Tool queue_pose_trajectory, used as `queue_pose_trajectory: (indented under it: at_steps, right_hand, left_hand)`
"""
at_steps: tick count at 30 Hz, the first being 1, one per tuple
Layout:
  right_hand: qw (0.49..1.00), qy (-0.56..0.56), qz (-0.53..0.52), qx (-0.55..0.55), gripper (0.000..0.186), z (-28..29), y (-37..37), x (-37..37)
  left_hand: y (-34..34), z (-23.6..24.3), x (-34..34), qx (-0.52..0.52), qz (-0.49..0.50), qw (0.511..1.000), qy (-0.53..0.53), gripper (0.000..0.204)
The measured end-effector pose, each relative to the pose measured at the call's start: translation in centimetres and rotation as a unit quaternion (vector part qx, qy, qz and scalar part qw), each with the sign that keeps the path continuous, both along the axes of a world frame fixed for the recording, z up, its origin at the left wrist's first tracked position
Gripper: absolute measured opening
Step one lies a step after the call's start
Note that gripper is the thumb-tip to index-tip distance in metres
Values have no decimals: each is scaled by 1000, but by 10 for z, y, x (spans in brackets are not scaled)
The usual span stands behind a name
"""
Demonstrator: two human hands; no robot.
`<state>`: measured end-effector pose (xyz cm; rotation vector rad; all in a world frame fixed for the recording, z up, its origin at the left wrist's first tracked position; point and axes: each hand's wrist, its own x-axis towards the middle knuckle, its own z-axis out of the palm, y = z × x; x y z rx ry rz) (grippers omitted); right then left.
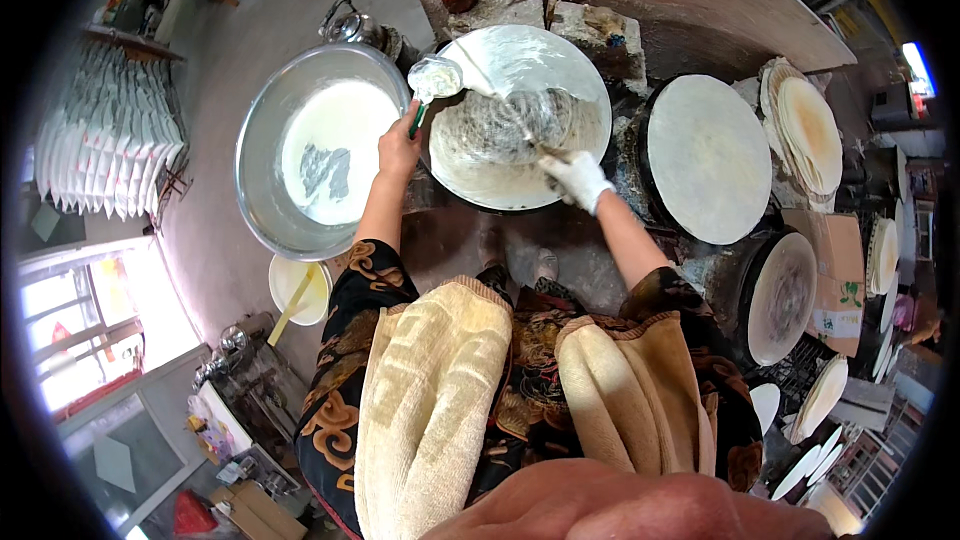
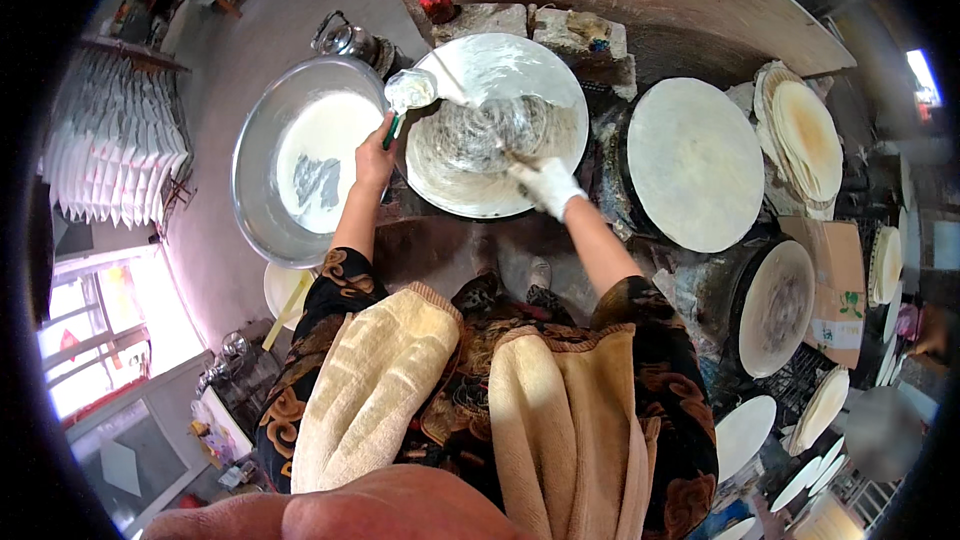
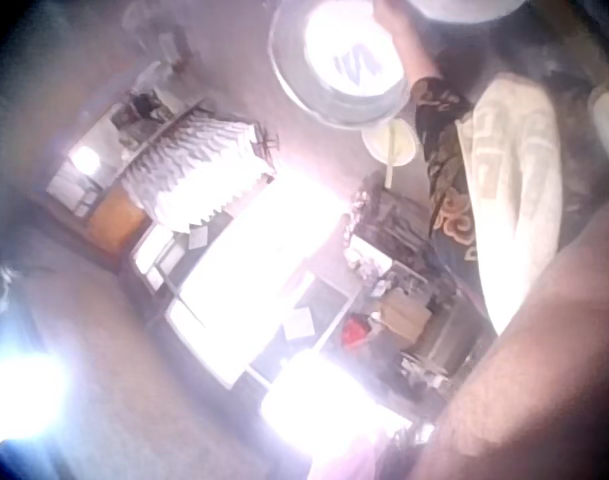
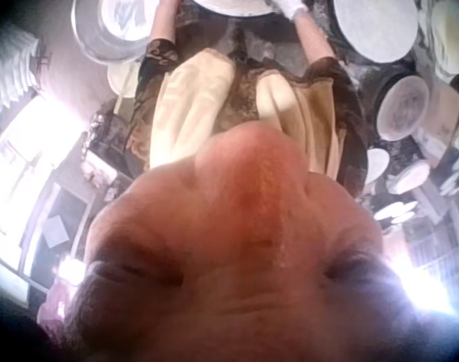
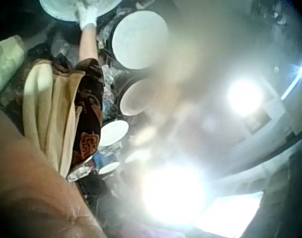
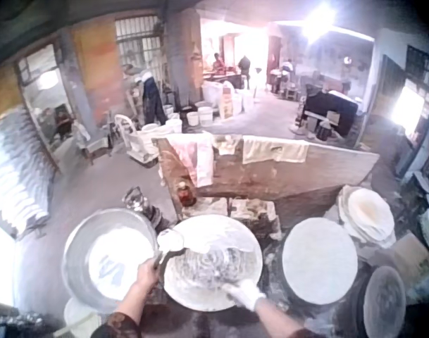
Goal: The person ladles batter onto a hot griddle, spreads it into a thin circle with a wooden spreader, and flips the crepe to cook the other side. They then remove the finished crepe and place it on a stack, repeating the process continuously.
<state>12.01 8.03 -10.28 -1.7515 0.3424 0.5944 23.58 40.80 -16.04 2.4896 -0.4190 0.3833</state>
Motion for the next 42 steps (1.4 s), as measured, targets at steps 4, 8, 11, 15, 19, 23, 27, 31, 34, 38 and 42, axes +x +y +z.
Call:
queue_pose_trajectory:
  at_steps: [4, 8, 11, 15, 19, 23, 27, 31, 34, 38, 42]
  right_hand:
    - [999, 30, -4, 30, 45, -21, -13, 4]
    - [999, -21, -30, -10, 42, 15, -79, 46]
    - [1000, -27, 2, 8, 45, 4, -74, 70]
    - [992, 15, 120, 35, 40, 9, -25, 43]
    - [987, 33, 153, 42, 40, 22, -56, 61]
    - [993, -12, 116, 10, 34, 6, -87, 121]
    - [971, 4, 236, -41, 33, 5, -62, 116]
    - [951, 60, 298, 51, 45, 17, -73, 113]
    - [940, -111, 318, -57, 55, -5, -107, 164]
    - [941, -53, 307, -129, 48, 16, -54, 195]
    - [901, 18, 414, -126, 47, 28, -38, 168]
  left_hand:
    - [11, -9, -22, 20, 82, 996, 24, 61]
    - [11, -7, -54, -21, 95, 995, 23, 61]
    - [3, -20, -66, -29, 123, 992, 11, 60]
    - [-11, -19, -80, -49, 160, 984, 53, 59]
    - [-9, -19, -108, -76, 194, 978, 16, 58]
    - [-19, -14, -133, -64, 196, 978, -10, 58]
    - [-39, -16, -158, -93, 223, 970, 35, 59]
    - [-42, -20, -186, -104, 241, 964, 28, 58]
    - [-44, -21, -202, -112, 235, 965, 30, 56]
    - [-54, -11, -222, -117, 236, 964, 40, 56]
    - [-66, -6, -234, -124, 219, 966, 67, 56]
